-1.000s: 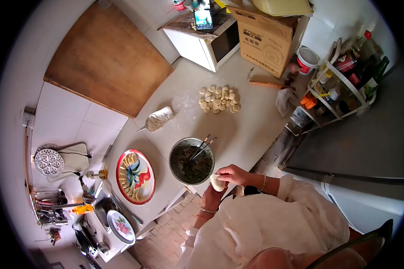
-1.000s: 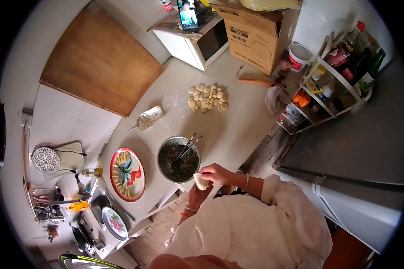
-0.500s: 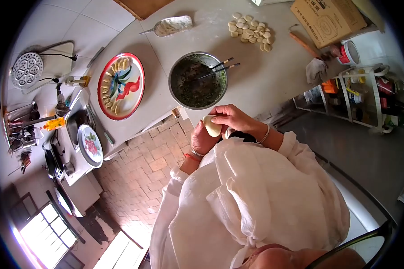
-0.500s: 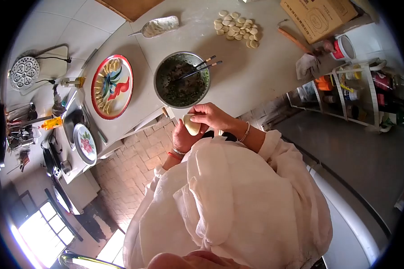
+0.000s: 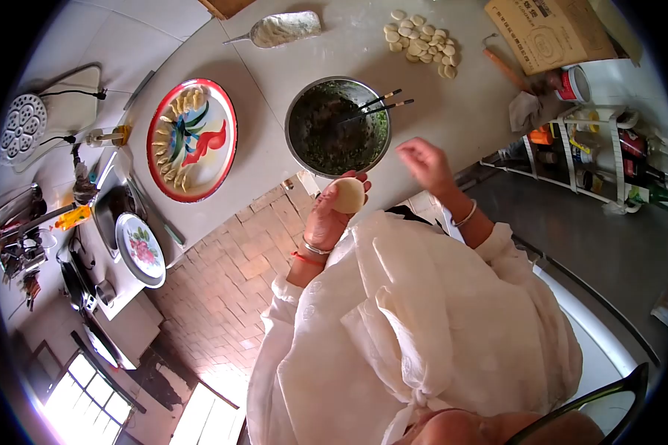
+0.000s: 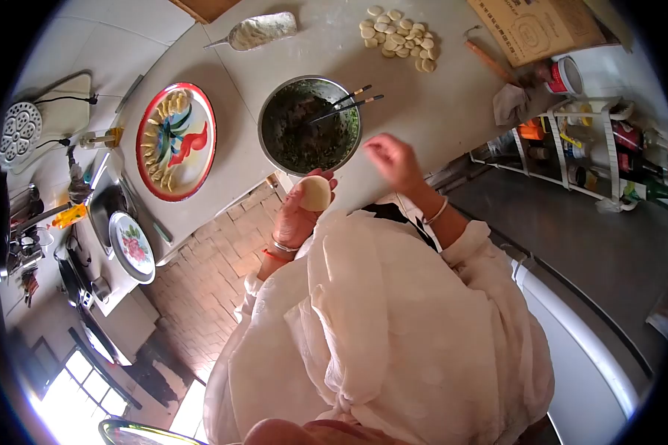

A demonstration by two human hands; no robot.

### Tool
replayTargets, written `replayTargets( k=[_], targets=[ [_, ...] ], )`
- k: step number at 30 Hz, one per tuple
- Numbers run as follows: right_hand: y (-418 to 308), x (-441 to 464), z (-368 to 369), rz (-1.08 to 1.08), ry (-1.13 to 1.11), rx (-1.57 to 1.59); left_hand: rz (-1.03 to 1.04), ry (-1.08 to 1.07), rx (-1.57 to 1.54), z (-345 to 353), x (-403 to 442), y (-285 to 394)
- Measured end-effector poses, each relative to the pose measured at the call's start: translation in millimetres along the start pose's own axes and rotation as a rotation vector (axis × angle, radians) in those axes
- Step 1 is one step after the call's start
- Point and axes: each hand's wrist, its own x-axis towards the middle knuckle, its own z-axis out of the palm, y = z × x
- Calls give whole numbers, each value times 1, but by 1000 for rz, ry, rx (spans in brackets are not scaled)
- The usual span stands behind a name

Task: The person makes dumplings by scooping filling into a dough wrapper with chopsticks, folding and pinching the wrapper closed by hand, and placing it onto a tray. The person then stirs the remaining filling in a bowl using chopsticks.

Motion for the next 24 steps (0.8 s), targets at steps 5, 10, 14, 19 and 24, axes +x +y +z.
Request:
replayTargets(
  k=[5, 10, 14, 19, 24],
  targets=[
    [13, 56, -23, 262, 87, 318, 144, 100, -86, -23, -11, 20],
    [27, 109, -9, 240, 39, 672, 367, 207, -53, -70, -12, 52],
    [-2, 117, -1, 103, 75, 495, 465, 244, 0, -87, -5, 74],
    [-53, 104, 50, -100, 14, 203, 448, 179, -37, -99, 22, 85],
    [-37, 107, 78, -648, -26, -192, 377, 81, -102, -114, 62, 82]
  ],
)
